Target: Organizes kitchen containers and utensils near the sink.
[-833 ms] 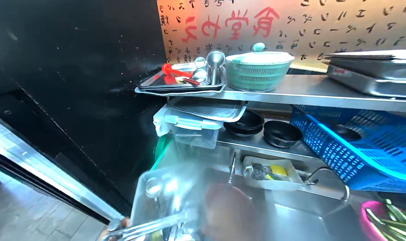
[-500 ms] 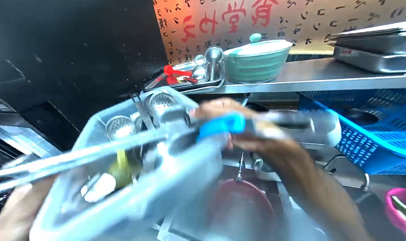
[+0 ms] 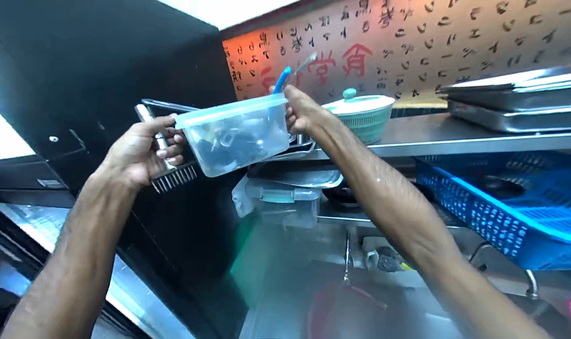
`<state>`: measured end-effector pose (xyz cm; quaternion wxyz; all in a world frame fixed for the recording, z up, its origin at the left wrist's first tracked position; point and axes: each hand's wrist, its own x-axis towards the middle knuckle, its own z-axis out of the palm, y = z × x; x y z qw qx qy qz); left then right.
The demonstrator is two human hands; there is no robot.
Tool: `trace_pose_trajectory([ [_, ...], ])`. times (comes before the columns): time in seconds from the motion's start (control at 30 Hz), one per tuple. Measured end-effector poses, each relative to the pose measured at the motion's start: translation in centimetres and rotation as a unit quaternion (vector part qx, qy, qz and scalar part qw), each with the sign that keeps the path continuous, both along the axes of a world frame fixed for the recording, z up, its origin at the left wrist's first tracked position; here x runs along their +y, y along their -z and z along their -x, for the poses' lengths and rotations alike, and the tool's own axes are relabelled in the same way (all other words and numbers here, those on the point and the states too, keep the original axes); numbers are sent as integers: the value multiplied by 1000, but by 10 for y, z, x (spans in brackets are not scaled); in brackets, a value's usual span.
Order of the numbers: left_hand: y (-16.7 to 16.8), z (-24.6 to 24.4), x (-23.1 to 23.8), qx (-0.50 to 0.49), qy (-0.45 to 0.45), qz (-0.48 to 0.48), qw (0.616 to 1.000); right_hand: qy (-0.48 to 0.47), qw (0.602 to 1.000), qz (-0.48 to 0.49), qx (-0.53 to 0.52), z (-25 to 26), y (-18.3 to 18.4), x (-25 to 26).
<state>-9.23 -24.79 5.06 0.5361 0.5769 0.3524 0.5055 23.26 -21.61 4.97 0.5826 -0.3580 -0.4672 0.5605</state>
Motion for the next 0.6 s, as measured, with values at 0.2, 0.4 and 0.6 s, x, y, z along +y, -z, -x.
trace_pose_trajectory([
  [0.2,-10,-7,50,10,-21,4,1000,23,999,2,30,2,-6,39],
  [0.4,5,-10,112,25,-11,18,999,103,993,30,46,4,9,85],
  [0.6,37,-6,117,8,-35,15,999,114,992,37,41,-4,21,124],
])
